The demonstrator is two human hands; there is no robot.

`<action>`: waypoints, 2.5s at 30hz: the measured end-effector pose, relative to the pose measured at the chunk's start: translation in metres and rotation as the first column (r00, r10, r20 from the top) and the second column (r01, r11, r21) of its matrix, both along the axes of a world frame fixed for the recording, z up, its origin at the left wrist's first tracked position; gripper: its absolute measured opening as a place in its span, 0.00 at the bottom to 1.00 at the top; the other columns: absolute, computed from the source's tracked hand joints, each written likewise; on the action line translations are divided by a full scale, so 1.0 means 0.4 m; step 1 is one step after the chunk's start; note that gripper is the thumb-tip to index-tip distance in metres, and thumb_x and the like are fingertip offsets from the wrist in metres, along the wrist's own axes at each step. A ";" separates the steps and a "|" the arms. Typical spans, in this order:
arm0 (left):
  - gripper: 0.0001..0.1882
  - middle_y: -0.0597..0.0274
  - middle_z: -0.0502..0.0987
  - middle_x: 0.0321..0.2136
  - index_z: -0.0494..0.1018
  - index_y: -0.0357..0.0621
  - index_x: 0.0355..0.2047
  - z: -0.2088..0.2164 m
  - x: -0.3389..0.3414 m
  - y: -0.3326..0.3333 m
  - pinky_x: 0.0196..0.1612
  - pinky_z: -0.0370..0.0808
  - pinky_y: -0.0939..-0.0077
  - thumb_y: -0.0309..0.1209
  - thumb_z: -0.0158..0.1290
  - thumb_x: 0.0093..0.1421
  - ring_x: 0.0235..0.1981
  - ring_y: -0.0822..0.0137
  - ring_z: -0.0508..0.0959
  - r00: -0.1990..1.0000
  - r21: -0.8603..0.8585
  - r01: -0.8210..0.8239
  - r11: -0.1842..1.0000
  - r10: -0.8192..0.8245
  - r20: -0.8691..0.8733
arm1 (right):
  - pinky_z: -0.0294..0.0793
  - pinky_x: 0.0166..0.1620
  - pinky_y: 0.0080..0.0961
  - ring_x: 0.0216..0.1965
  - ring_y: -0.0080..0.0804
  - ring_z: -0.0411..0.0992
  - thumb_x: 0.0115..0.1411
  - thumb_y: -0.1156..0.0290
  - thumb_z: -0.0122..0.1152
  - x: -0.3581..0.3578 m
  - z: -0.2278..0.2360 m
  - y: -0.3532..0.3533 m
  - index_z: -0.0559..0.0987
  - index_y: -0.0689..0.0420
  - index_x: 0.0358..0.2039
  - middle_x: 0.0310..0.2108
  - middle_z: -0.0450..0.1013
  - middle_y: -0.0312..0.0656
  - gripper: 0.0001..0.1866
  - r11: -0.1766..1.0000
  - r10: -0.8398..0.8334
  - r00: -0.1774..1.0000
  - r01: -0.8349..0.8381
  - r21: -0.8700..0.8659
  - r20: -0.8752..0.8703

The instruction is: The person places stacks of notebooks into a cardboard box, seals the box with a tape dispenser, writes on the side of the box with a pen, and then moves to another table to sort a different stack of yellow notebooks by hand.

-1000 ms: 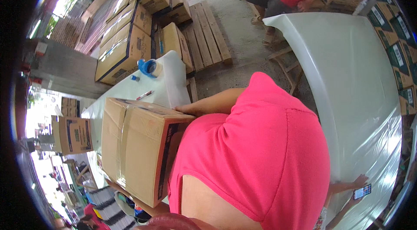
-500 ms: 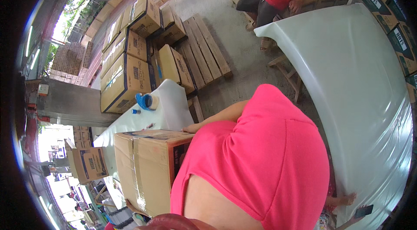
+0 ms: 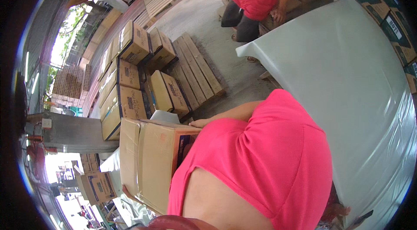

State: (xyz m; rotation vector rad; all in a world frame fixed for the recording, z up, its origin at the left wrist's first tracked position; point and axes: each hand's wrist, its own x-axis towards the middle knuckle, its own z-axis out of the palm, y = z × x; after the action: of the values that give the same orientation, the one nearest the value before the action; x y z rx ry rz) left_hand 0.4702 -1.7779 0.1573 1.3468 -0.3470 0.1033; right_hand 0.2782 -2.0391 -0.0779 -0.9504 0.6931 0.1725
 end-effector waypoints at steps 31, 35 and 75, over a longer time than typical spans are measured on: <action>0.22 0.59 0.75 0.39 0.69 0.40 0.42 -0.203 0.142 -1.668 0.49 0.69 0.60 0.47 0.41 0.61 0.41 0.59 0.74 0.490 -0.154 0.839 0.523 -0.847 -0.207 | 0.66 0.50 0.32 0.45 0.34 0.71 0.67 0.52 0.40 -0.277 -0.288 -0.877 0.74 0.57 0.49 0.48 0.73 0.43 0.24 0.444 -0.882 0.455 0.890 0.105 -0.121; 0.22 0.59 0.75 0.39 0.69 0.41 0.43 -0.233 0.091 -1.831 0.49 0.69 0.60 0.47 0.41 0.61 0.41 0.59 0.74 0.436 -0.168 0.862 0.478 -0.869 -0.234 | 0.67 0.50 0.33 0.42 0.35 0.72 0.66 0.50 0.41 -0.306 -0.240 -0.934 0.73 0.56 0.50 0.46 0.74 0.43 0.25 0.347 -0.923 0.375 0.907 0.239 -0.084; 0.17 0.52 0.70 0.42 0.66 0.35 0.47 -0.300 -1.127 -3.064 0.45 0.69 0.72 0.29 0.48 0.59 0.41 0.63 0.70 -0.533 0.323 0.773 -0.546 -0.835 -0.135 | 0.63 0.57 0.31 0.55 0.42 0.67 0.63 0.48 0.48 -1.167 0.172 -1.657 0.68 0.63 0.56 0.53 0.69 0.52 0.32 -0.569 -0.722 -0.643 0.339 -0.750 0.257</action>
State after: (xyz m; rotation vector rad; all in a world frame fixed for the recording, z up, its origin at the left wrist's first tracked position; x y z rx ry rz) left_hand 0.0195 -3.0036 0.0372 0.6624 -1.8792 -1.5865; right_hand -0.1888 -2.7019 -0.0089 -0.2141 2.3278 -1.8091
